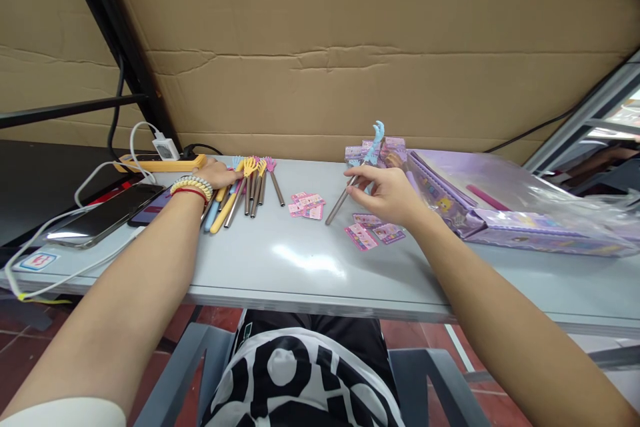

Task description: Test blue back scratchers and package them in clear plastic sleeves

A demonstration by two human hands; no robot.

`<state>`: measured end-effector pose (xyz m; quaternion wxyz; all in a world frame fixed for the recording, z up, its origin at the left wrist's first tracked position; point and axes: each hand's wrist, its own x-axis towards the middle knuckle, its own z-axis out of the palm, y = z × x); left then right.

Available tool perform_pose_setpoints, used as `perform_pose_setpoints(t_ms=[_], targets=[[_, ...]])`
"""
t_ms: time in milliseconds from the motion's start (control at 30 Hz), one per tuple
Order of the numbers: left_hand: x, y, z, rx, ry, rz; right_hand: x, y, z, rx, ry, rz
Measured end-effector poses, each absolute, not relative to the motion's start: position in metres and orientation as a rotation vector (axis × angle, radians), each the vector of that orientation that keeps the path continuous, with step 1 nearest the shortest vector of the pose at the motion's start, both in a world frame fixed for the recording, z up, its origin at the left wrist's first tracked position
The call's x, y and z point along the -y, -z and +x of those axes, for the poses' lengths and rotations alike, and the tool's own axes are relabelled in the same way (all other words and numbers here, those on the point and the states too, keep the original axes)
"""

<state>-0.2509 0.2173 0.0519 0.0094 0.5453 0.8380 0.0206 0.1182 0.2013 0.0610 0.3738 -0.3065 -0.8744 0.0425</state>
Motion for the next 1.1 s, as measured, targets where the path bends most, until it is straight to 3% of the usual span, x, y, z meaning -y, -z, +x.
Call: perform_pose_setpoints(t_ms=[1100], targets=[[-0.2162,-0.0532,-0.2447,-2.585,-0.040,1.689,-0.2010,-0.0616,0.1182,2.250,-0.101,-0.782]])
